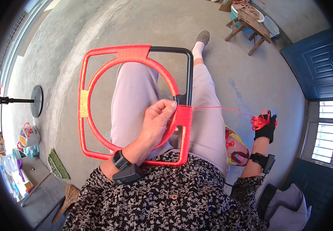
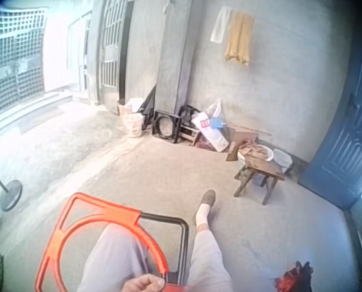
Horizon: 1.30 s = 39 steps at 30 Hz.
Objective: The person is weaving a red string around a black frame, possibly for furniture manufacturing.
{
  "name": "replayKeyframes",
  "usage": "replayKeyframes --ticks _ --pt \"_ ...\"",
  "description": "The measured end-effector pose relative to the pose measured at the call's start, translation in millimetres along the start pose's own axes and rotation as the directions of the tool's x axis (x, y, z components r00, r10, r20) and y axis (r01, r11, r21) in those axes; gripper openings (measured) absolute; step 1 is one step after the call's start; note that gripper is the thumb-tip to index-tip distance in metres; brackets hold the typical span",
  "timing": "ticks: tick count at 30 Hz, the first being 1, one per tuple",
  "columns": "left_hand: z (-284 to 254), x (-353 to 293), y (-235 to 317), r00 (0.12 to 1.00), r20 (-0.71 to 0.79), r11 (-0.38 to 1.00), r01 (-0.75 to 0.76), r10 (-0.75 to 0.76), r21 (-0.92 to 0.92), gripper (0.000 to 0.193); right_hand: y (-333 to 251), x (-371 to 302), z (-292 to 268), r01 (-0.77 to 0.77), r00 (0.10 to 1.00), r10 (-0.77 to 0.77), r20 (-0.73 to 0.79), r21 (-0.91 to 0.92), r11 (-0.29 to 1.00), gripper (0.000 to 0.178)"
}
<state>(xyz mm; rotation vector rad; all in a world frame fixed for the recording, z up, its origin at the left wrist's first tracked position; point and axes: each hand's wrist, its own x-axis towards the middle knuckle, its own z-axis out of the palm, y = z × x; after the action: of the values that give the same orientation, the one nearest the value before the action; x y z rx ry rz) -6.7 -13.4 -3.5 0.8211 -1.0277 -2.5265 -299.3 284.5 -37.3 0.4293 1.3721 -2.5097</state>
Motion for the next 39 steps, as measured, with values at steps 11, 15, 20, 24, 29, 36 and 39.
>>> replayKeyframes --ticks 11,15,20,24,29,36,39 --pt "-5.2 5.0 0.4 0.987 0.119 0.874 -0.148 0.104 0.463 0.019 133.3 -112.4 124.0 0.58 0.309 0.6 0.738 -0.646 0.496 0.039" --pt "-1.1 -0.1 6.7 0.952 0.008 0.75 -0.246 0.306 0.615 0.012 156.2 -117.1 147.2 0.49 0.539 0.379 0.752 -0.646 0.585 0.048" --pt "12.0 -5.7 17.3 0.602 0.148 0.239 -0.515 0.785 0.823 0.016 123.3 -134.7 167.8 0.791 0.52 -0.131 0.844 -0.419 0.446 0.057" --pt "17.0 -13.9 16.7 0.596 0.245 0.237 -0.614 0.765 0.753 0.017 122.8 -162.5 187.9 0.993 0.09 -0.087 0.992 -0.083 0.083 0.053" --pt "11.0 -7.8 12.8 0.752 0.047 0.544 -0.517 0.658 0.661 0.022 105.1 -141.3 167.8 0.648 0.622 -0.065 0.78 -0.467 0.602 0.02" --pt "4.4 -3.3 4.9 0.99 -0.035 0.953 -0.121 0.136 0.279 0.021 51.9 -87.7 93.9 0.513 0.787 0.196 0.584 -0.798 0.316 0.015" --pt "4.5 -0.9 4.1 1.0 0.005 0.987 -0.008 0.007 0.161 0.021 57.6 -90.3 85.5 0.527 0.727 0.179 0.663 -0.705 0.475 0.016"
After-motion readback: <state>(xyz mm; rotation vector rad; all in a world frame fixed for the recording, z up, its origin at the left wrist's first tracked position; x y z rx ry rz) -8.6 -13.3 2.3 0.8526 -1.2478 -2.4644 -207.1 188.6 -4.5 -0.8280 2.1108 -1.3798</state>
